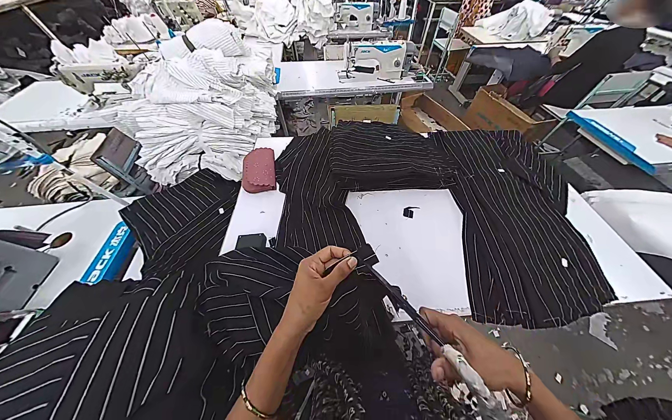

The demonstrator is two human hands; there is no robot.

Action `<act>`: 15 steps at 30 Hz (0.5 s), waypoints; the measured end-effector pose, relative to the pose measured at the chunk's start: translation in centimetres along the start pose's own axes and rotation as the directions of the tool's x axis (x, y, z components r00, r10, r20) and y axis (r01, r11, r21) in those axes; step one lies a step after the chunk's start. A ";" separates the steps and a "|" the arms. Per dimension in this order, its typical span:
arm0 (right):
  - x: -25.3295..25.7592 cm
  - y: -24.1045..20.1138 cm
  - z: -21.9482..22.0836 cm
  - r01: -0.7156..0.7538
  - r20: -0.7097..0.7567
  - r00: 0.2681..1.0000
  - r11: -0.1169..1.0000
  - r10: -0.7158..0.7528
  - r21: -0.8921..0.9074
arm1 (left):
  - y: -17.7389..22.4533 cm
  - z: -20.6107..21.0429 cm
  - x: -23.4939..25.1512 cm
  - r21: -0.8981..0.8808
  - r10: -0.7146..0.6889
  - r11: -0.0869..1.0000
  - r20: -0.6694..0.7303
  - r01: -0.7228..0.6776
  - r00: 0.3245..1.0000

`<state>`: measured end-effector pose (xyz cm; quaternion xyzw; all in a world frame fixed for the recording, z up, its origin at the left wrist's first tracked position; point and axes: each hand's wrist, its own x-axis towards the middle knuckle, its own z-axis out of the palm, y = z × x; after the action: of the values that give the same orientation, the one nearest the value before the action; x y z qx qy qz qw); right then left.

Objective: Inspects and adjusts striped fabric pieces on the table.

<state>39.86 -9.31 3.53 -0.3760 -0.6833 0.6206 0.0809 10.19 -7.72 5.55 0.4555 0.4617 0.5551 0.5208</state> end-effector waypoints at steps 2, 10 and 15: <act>0.4 -0.4 -0.2 0.008 -0.006 1.000 0.999 -0.008 -0.033 | 0.1 0.0 -0.2 0.045 0.032 0.999 -0.044 -0.030 0.999; 0.6 0.4 1.0 0.003 -0.085 0.996 1.000 -0.004 -0.016 | -0.1 0.2 -0.4 0.152 0.111 0.985 -0.170 -0.085 0.979; 0.6 0.8 1.4 0.023 -0.154 0.988 1.000 -0.023 -0.002 | -0.3 0.6 0.4 0.173 0.131 0.980 -0.171 -0.101 0.976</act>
<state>38.99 -10.07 2.25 -0.4149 -0.6794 0.5886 0.1408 10.77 -7.31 5.38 0.4702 0.5237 0.5842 0.4040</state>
